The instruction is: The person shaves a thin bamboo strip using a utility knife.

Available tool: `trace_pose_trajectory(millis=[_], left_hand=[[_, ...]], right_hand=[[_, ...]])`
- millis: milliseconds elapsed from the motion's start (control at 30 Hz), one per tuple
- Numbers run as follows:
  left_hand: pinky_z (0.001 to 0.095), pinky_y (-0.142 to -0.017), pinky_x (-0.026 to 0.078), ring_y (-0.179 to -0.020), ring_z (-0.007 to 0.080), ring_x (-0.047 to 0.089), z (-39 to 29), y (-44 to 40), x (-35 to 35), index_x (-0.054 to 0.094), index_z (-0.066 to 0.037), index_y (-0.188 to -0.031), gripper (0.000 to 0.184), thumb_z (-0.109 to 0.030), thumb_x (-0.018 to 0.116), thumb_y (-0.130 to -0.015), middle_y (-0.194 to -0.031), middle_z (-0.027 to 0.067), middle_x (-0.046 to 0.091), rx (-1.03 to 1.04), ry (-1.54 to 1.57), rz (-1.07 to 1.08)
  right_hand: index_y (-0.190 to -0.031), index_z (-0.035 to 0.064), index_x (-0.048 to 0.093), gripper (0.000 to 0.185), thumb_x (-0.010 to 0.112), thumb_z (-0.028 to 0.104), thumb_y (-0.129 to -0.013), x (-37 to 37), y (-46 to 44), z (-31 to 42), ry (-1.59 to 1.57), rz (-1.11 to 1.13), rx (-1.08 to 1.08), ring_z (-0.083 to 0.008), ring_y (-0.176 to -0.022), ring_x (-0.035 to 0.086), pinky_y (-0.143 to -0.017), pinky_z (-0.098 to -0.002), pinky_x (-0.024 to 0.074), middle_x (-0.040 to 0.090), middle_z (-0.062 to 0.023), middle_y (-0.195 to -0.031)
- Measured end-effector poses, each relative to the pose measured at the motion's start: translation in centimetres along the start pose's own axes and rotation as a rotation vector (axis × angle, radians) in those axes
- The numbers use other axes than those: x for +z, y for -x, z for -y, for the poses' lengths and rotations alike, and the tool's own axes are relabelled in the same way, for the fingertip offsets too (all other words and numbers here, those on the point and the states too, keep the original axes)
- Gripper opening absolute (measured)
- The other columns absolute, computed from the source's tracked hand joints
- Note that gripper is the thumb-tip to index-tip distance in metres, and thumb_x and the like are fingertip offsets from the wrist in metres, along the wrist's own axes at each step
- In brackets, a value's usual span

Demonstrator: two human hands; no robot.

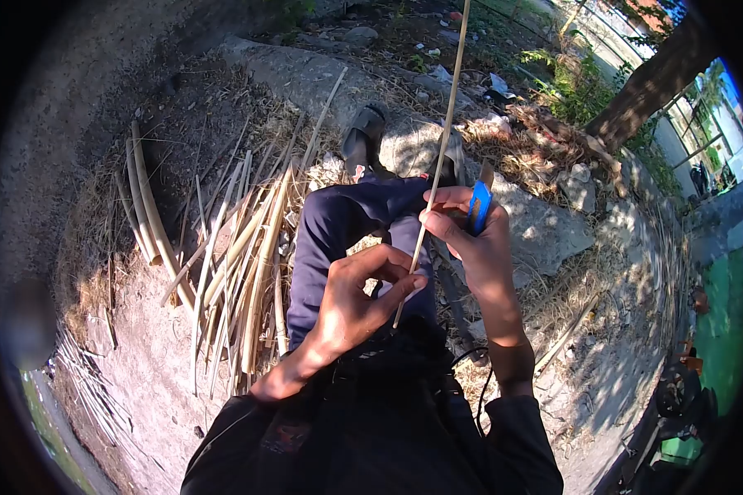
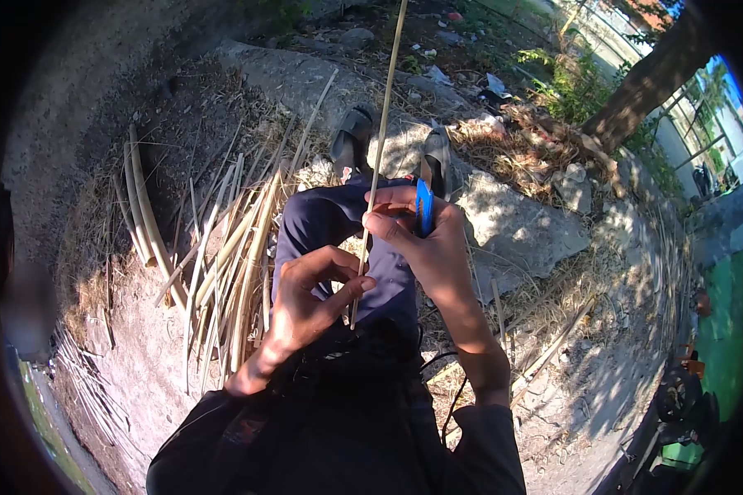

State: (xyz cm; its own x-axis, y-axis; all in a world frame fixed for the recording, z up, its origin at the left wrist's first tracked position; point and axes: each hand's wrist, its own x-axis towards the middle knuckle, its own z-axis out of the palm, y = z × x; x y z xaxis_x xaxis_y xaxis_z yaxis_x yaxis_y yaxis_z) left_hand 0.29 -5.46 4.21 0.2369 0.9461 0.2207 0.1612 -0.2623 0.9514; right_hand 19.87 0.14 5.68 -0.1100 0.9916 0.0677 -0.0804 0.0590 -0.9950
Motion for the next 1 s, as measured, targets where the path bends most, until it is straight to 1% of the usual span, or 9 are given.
trace_pose_trajectory(millis=[100, 167, 200, 300, 467, 600, 767, 867, 1000], left_hand=[[0.0264, -0.076, 0.058, -0.085, 0.0123, 0.074, 0.2, 0.4, 0.7, 0.067, 0.001, -0.112, 0.022, -0.009, 0.080, -0.097, -0.091, 0.0045, 0.075, -0.164, 0.201, -0.011], [0.0242, -0.065, 0.049, -0.072, 0.0082, 0.063, 0.8, 0.9, 1.3, 0.064, 0.001, -0.119, 0.026, -0.024, 0.062, -0.111, -0.082, 0.0001, 0.065, -0.261, 0.372, 0.040], [0.0242, -0.065, 0.049, -0.072, 0.0082, 0.063, 1.0, 1.1, 1.2, 0.064, 0.001, -0.119, 0.026, -0.024, 0.062, -0.111, -0.082, 0.0001, 0.065, -0.261, 0.372, 0.041], [0.0255, -0.051, 0.026, -0.056, 0.0029, 0.030, 1.6, 1.8, 1.8, 0.063, -0.002, -0.111, 0.041, -0.034, 0.038, -0.119, -0.066, -0.0081, 0.038, -0.239, 0.544, 0.198], [0.0231, -0.053, 0.029, -0.056, 0.0041, 0.035, 1.3, 1.9, 1.3, 0.056, -0.007, -0.096, 0.043, -0.037, 0.036, -0.119, -0.066, -0.0056, 0.041, -0.266, 0.465, 0.145], [0.0242, -0.051, 0.027, -0.054, 0.0047, 0.031, 1.5, 1.9, 1.1, 0.050, -0.009, -0.088, 0.042, -0.036, 0.037, -0.119, -0.065, -0.0054, 0.038, -0.274, 0.544, 0.132], [0.0252, -0.048, 0.024, -0.049, 0.0056, 0.027, 1.5, 2.1, 1.1, 0.047, -0.010, -0.085, 0.047, -0.041, 0.035, -0.118, -0.063, -0.0042, 0.034, -0.302, 0.751, 0.176], [0.0258, -0.045, 0.023, -0.045, 0.0063, 0.025, 1.4, 2.1, 0.7, 0.045, -0.011, -0.084, 0.050, -0.046, 0.034, -0.117, -0.061, -0.0036, 0.033, -0.351, 0.939, 0.253], [0.0249, -0.046, 0.024, -0.047, 0.0061, 0.026, 1.0, 2.2, 0.0, 0.047, -0.011, -0.087, 0.049, -0.047, 0.032, -0.118, -0.064, -0.0052, 0.031, -0.468, 1.131, 0.391]], right_hand=[[-0.117, -0.0024, 0.075, 0.031, 0.085, 0.010, -0.090, 0.1, -0.2, 0.4, -0.018, -0.020, -0.041, -0.0067, -0.082, 0.069, -0.075, -0.0217, 0.0535, 0.077, -0.0059, -0.095], [-0.117, -0.0030, 0.075, 0.030, 0.084, 0.009, -0.091, 0.1, -0.3, 0.8, -0.021, -0.050, -0.063, -0.0078, -0.084, 0.070, -0.076, -0.0224, 0.0539, 0.077, -0.0064, -0.096], [-0.117, -0.0032, 0.075, 0.030, 0.084, 0.009, -0.091, 0.1, -0.4, 0.8, -0.019, -0.062, -0.066, -0.0081, -0.085, 0.071, -0.076, -0.0225, 0.0540, 0.078, -0.0065, -0.097], [-0.117, -0.0040, 0.074, 0.029, 0.083, 0.009, -0.092, 0.0, -0.6, 0.5, -0.041, -0.083, -0.079, -0.0093, -0.088, 0.072, -0.077, -0.0226, 0.0542, 0.078, -0.0082, -0.101], [-0.127, -0.0046, 0.068, 0.038, 0.079, 0.018, -0.098, -0.7, -0.1, 0.6, -0.031, -0.052, -0.094, -0.0082, -0.087, 0.069, -0.078, -0.0222, 0.0525, 0.075, -0.0067, -0.102], [-0.129, -0.0032, 0.058, 0.039, 0.067, 0.025, -0.105, -1.8, 2.0, -0.5, 0.221, -0.003, -0.379, -0.0092, -0.088, 0.063, -0.079, -0.0240, 0.0491, 0.067, -0.0076, -0.100], [-0.118, 0.0005, 0.061, 0.033, 0.078, 0.022, -0.099, -1.8, 3.6, -1.5, 0.680, 0.065, -0.627, -0.0236, -0.078, 0.074, -0.068, -0.0345, 0.0565, 0.072, -0.0126, -0.095], [-0.114, 0.0020, 0.062, 0.037, 0.081, 0.028, -0.095, -1.5, 3.6, -2.1, 0.710, 0.064, -0.724, -0.0294, -0.073, 0.074, -0.061, -0.0375, 0.0567, 0.073, -0.0133, -0.092], [-0.111, 0.0032, 0.065, 0.036, 0.082, 0.029, -0.094, -1.0, 3.7, -1.7, 0.763, 0.051, -0.777, -0.0253, -0.069, 0.073, -0.059, -0.0350, 0.0553, 0.072, -0.0097, -0.085]])
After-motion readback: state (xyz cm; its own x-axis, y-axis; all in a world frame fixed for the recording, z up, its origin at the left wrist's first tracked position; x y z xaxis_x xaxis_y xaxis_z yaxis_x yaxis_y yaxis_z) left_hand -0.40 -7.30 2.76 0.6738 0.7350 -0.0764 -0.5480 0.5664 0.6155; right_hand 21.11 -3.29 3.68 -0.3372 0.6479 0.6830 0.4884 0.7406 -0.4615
